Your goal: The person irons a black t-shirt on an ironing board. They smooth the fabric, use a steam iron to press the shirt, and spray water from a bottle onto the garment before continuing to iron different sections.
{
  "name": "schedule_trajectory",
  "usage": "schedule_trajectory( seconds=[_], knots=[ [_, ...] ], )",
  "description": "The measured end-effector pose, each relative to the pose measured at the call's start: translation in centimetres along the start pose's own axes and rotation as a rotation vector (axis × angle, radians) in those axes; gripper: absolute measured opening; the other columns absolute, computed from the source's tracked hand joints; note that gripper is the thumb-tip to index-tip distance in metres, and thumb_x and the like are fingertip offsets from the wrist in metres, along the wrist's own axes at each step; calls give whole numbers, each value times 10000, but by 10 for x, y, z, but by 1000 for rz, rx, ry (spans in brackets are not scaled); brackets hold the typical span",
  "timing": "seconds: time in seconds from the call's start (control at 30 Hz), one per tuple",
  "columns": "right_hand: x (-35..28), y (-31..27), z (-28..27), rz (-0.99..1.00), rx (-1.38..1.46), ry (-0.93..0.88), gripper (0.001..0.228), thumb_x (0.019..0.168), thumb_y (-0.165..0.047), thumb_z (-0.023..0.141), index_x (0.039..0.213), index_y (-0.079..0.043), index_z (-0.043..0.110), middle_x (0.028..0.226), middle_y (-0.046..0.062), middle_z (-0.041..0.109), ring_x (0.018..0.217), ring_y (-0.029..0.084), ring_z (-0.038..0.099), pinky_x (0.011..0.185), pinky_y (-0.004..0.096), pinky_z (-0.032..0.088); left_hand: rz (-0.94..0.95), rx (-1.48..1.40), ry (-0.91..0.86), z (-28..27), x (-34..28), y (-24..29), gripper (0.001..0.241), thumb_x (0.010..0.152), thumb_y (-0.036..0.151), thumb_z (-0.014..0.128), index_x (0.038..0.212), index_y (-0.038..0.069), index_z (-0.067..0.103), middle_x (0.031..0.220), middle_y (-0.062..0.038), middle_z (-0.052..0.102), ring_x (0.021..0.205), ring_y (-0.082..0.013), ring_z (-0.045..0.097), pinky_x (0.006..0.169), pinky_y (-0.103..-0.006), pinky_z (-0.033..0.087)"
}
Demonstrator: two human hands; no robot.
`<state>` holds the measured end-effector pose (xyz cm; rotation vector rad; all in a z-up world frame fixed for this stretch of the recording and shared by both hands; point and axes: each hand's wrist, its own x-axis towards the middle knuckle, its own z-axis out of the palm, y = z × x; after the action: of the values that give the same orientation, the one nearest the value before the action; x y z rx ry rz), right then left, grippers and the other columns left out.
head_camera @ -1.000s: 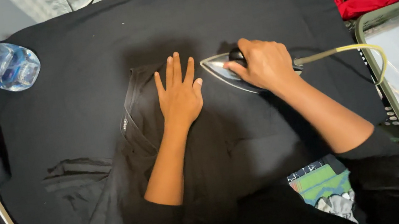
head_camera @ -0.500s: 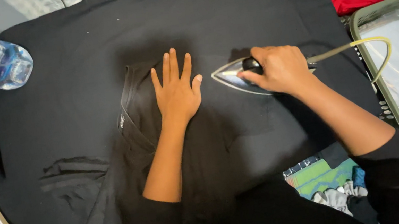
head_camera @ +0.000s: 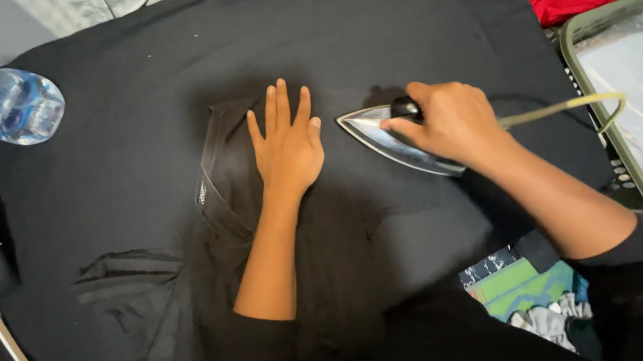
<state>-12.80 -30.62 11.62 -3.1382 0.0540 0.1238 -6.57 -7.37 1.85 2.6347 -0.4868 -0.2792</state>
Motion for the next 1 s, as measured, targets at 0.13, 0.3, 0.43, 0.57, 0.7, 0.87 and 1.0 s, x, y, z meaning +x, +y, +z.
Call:
schedule_trajectory(
  seconds=[0.13, 0.3, 0.43, 0.57, 0.7, 0.87, 1.0],
  knots=[
    [-6, -22, 12, 45, -10, -47, 458, 880, -626, 681, 911, -170, 655, 765, 119, 735, 809, 385, 748, 679, 517, 573, 2, 23, -6, 5, 4, -3, 563, 1104, 399, 270, 1643, 234, 273, 1737, -105, 85, 1603, -232, -4, 1253, -609, -25],
    [-7, -27, 28, 150, -25, -18, 525, 932, -654, 634, 968, -131, 639, 790, 165, 719, 792, 444, 736, 682, 553, 568, 18, 19, 18, 4, 0, -2, 573, 1106, 399, 299, 1645, 204, 281, 1733, -131, 96, 1604, -255, 14, 1251, -614, -21],
    [-14, -31, 23, 97, -45, -2, 515, 955, -650, 612, 993, -136, 634, 796, 161, 724, 792, 432, 743, 685, 549, 575, 35, 41, 26, 2, -1, 0, 572, 1108, 396, 304, 1644, 195, 287, 1731, -135, 108, 1603, -262, 29, 1253, -611, -6],
    [-25, -45, 5, 41, -12, -81, 476, 916, -567, 661, 987, -96, 654, 827, 194, 741, 830, 454, 743, 728, 561, 575, 23, 28, 29, 7, 1, -4, 578, 1104, 398, 304, 1647, 200, 280, 1735, -129, 95, 1604, -254, 13, 1251, -610, -19],
    [-12, -44, 19, 183, 12, -24, 497, 947, -589, 639, 1001, -95, 638, 826, 196, 729, 811, 481, 733, 710, 583, 567, 26, 17, 40, 8, 0, -4, 572, 1107, 390, 307, 1646, 199, 290, 1734, -129, 96, 1603, -250, 13, 1251, -607, -24],
    [-9, -55, 24, 204, 25, -10, 464, 955, -570, 640, 1006, -109, 631, 826, 174, 722, 807, 463, 740, 704, 572, 573, 19, 31, 17, 7, 0, -2, 574, 1107, 394, 306, 1648, 201, 282, 1736, -127, 86, 1604, -247, 12, 1249, -609, -35],
    [-7, -56, 8, 208, 88, 5, 463, 961, -525, 661, 1026, -66, 663, 869, 222, 732, 854, 504, 727, 745, 601, 564, 7, 26, -4, 5, 2, -2, 578, 1109, 393, 301, 1653, 202, 268, 1738, -121, 65, 1605, -243, -6, 1250, -610, -43]
  ],
)
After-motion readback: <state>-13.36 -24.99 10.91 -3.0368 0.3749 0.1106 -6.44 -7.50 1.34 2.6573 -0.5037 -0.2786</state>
